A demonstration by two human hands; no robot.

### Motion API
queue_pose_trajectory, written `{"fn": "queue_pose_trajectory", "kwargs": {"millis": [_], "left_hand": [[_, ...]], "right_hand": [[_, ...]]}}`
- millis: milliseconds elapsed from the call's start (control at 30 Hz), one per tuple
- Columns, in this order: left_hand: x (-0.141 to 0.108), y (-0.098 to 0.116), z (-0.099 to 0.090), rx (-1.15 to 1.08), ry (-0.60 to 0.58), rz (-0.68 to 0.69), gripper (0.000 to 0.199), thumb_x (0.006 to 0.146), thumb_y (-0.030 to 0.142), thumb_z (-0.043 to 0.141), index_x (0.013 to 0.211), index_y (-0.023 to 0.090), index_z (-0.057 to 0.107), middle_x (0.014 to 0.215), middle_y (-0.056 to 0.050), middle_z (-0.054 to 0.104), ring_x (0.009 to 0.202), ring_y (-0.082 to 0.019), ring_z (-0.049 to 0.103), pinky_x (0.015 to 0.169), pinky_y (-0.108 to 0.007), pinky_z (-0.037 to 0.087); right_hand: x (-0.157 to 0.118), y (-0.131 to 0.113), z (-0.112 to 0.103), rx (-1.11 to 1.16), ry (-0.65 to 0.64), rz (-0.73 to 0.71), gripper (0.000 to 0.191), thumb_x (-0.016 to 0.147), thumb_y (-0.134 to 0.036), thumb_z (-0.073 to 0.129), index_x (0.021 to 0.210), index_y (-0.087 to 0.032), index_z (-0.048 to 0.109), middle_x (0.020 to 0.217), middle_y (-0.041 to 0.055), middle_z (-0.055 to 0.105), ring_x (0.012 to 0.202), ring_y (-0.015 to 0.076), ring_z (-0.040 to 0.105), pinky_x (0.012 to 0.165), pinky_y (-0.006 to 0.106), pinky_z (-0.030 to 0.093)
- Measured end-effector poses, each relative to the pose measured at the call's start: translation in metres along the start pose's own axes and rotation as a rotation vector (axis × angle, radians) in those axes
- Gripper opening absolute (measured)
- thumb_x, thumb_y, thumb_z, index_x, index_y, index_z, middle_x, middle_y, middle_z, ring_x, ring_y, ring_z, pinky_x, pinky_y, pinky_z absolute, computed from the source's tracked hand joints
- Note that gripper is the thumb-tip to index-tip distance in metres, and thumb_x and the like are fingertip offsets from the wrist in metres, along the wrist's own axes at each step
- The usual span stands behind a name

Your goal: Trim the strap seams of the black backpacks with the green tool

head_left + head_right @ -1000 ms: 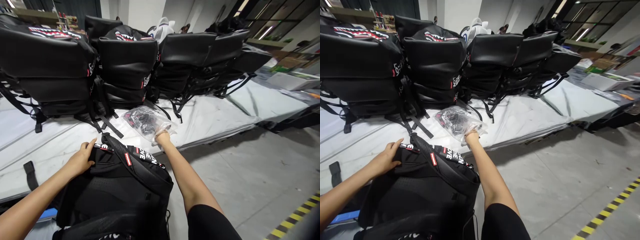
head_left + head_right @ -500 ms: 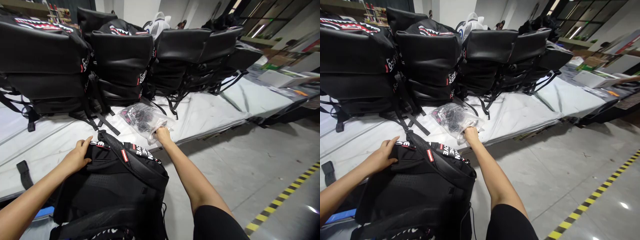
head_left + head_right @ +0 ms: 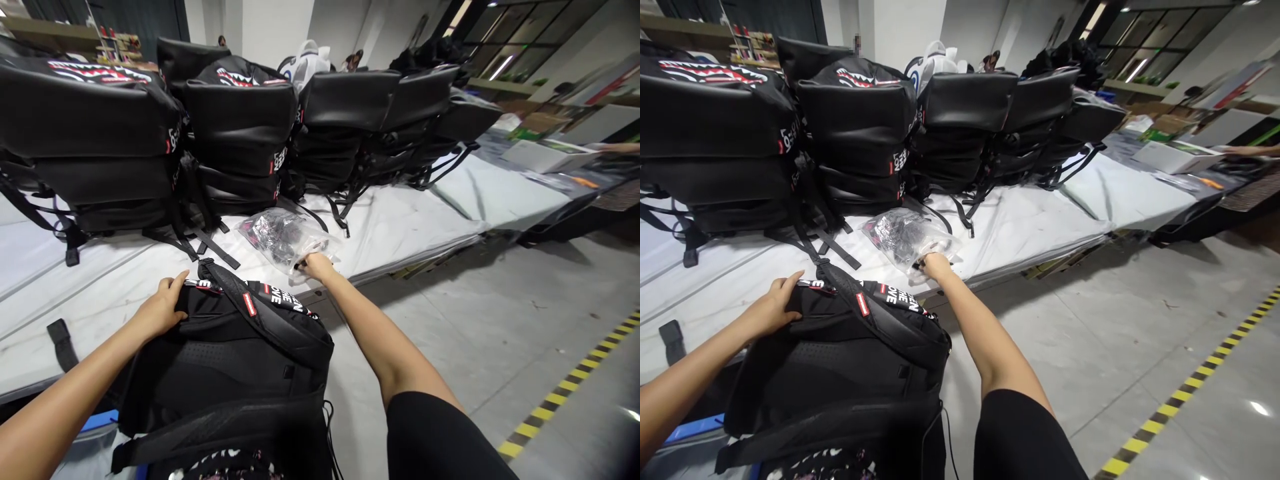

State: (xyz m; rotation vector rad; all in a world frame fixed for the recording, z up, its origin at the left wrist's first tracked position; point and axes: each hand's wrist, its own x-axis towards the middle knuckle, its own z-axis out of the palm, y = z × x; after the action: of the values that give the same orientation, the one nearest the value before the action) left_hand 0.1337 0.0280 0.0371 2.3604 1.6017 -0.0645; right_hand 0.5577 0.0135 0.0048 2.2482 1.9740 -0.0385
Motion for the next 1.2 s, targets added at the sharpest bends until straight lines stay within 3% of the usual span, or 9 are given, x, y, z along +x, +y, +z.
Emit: {"fn": "queue_pose_trajectory", "kwargs": {"millis": [100, 333, 567, 667, 767, 833, 900, 1000, 1200], "left_hand": [[0.001, -0.002, 0.002, -0.016, 0.011, 0.012, 0.089, 0.079, 0.031, 0.055, 0.156, 0.023, 0.01, 0.144, -0.017, 0.035, 0.1, -0.027, 0.065, 0.088, -0.038, 0.051], [0.004, -0.009, 0.008, -0.04, 0.04, 0.034, 0.091, 0.077, 0.029, 0.058, 0.156, 0.025, 0.011, 0.142, -0.017, 0.038, 0.102, -0.027, 0.066, 0.09, -0.039, 0.051], [0.003, -0.006, 0.006, -0.046, 0.034, 0.025, 0.09, 0.078, 0.029, 0.058, 0.155, 0.025, 0.012, 0.146, -0.017, 0.035, 0.105, -0.029, 0.065, 0.092, -0.041, 0.051], [0.004, -0.008, 0.007, -0.051, 0.025, 0.022, 0.09, 0.078, 0.03, 0.058, 0.155, 0.025, 0.011, 0.145, -0.016, 0.035, 0.104, -0.029, 0.065, 0.092, -0.041, 0.051], [0.001, -0.008, 0.005, -0.068, 0.055, 0.043, 0.088, 0.081, 0.032, 0.058, 0.155, 0.024, 0.012, 0.15, -0.016, 0.031, 0.122, -0.032, 0.057, 0.101, -0.042, 0.048], [-0.007, -0.003, 0.0, -0.047, 0.215, 0.075, 0.081, 0.086, 0.036, 0.056, 0.154, 0.02, 0.016, 0.157, -0.019, 0.022, 0.141, -0.036, 0.038, 0.112, -0.046, 0.039], [-0.02, 0.01, -0.006, -0.047, 0.456, 0.144, 0.07, 0.092, 0.04, 0.052, 0.152, 0.017, 0.024, 0.16, -0.018, 0.02, 0.148, -0.035, 0.023, 0.119, -0.049, 0.028], [-0.042, 0.046, -0.012, -0.224, 0.651, 0.304, 0.052, 0.096, 0.042, 0.049, 0.143, 0.02, 0.041, 0.146, -0.013, 0.049, 0.137, -0.026, 0.045, 0.116, -0.043, 0.036], [-0.064, 0.125, 0.003, -0.558, 0.5, 0.615, 0.03, 0.091, 0.031, 0.063, 0.118, 0.019, 0.065, 0.111, -0.007, 0.073, 0.096, -0.019, 0.07, 0.085, -0.029, 0.055]], "right_hand": [[0.001, 0.002, -0.003, 0.021, -0.015, 0.005, 0.028, 0.096, -0.039, 0.06, 0.11, -0.016, 0.068, 0.112, 0.0072, 0.07, 0.101, 0.0193, 0.067, 0.091, 0.039, 0.053], [-0.011, -0.031, 0.014, 0.027, 0.085, 0.038, 0.027, 0.095, -0.032, 0.061, 0.108, -0.01, 0.067, 0.116, 0.013, 0.068, 0.112, 0.0239, 0.062, 0.101, 0.046, 0.046], [-0.021, -0.007, 0.009, 0.25, 0.12, 0.095, 0.018, 0.091, -0.028, 0.063, 0.101, -0.018, 0.074, 0.11, 0.0068, 0.073, 0.1, 0.0171, 0.067, 0.085, 0.026, 0.048], [-0.032, 0.001, 0.002, 0.346, 0.201, 0.249, 0.023, 0.094, -0.025, 0.054, 0.104, -0.02, 0.075, 0.103, 0.0096, 0.075, 0.096, 0.0196, 0.069, 0.075, 0.024, 0.046], [-0.052, 0.008, -0.009, 0.435, 0.316, 0.419, 0.034, 0.097, -0.025, 0.042, 0.111, -0.013, 0.071, 0.098, 0.0172, 0.074, 0.094, 0.0247, 0.069, 0.072, 0.028, 0.045], [-0.069, 0.011, -0.017, 0.522, 0.338, 0.447, 0.034, 0.095, -0.027, 0.043, 0.106, -0.011, 0.071, 0.084, 0.015, 0.075, 0.083, 0.0242, 0.071, 0.069, 0.028, 0.046], [-0.089, 0.011, -0.027, 0.623, 0.315, 0.398, 0.03, 0.094, -0.028, 0.045, 0.097, -0.011, 0.071, 0.071, 0.0095, 0.073, 0.071, 0.0211, 0.07, 0.065, 0.026, 0.047], [-0.12, -0.009, -0.045, 0.767, 0.255, 0.203, 0.027, 0.092, -0.032, 0.051, 0.083, -0.015, 0.069, 0.069, 0.0031, 0.072, 0.064, 0.0169, 0.068, 0.062, 0.023, 0.049], [-0.166, -0.09, -0.072, 0.857, 0.357, -0.431, 0.023, 0.09, -0.031, 0.058, 0.079, -0.018, 0.073, 0.077, 0.0038, 0.074, 0.068, 0.0158, 0.066, 0.065, 0.024, 0.047]]}}
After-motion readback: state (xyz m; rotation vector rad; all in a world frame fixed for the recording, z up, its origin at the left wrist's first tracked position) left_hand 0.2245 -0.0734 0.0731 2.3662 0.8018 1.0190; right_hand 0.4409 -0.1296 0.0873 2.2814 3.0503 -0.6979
